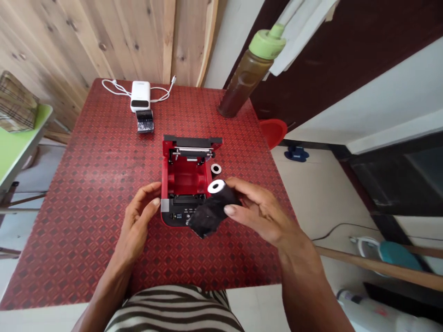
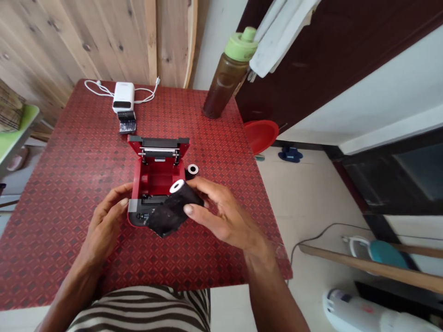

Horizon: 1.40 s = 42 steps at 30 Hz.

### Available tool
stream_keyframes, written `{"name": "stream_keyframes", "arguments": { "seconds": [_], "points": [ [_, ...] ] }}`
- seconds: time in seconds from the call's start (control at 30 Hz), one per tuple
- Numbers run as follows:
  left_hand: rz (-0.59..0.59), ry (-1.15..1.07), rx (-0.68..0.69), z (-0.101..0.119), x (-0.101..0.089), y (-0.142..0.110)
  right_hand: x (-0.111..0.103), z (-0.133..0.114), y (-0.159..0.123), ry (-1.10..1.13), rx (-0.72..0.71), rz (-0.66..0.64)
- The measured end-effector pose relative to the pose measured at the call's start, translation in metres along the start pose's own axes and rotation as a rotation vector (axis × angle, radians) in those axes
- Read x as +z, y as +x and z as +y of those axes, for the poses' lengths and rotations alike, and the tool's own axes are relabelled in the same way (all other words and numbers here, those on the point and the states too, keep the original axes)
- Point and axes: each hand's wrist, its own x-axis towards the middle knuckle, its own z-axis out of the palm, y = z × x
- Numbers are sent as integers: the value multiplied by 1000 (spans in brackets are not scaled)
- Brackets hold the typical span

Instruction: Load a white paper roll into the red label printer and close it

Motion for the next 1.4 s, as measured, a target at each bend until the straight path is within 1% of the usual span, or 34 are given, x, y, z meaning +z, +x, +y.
{"name": "stream_keyframes", "arguments": {
  "seconds": [0.03, 0.17, 0.27, 0.33, 0.47, 0.57, 0.73, 0.87, 1.0, 1.07, 1.2, 1.3, 1.4],
  "points": [
    [-3, 2, 1, 2, 1, 0, 3, -5, 8, -83, -42, -12],
    [2, 24, 4, 11, 4, -1, 17, -17, 33, -433, -164, 18],
    [-2, 31, -5, 15, 5, -2, 29, -19, 47, -639, -192, -19],
    [-11, 34, -14, 16, 5, -3, 36, -19, 53, -752, -178, -55],
    [-17, 35, -20, 16, 5, -2, 46, -16, 65, -883, -148, -87],
    [-17, 34, -20, 16, 5, -2, 49, -11, 73, -928, -146, -93],
    [-9, 32, -13, 15, 6, -2, 52, -4, 85, -1021, -100, -126],
    [-3, 35, -26, 14, 5, -1, 55, -2, 89, -1048, -70, -141],
    [-3, 35, -32, 14, 4, -1, 57, -1, 91, -1041, -17, -167],
    [-7, 34, -32, 14, 4, -1, 57, -2, 91, -1012, -21, -164],
    [-9, 27, -31, 14, 4, -1, 50, -8, 81, -872, -133, -87],
    [-9, 30, -29, 14, 4, -1, 40, -15, 62, -715, -200, -59],
    [-9, 43, -6, 13, 4, 0, 33, -16, 43, -581, -284, -30]
  ]
}}
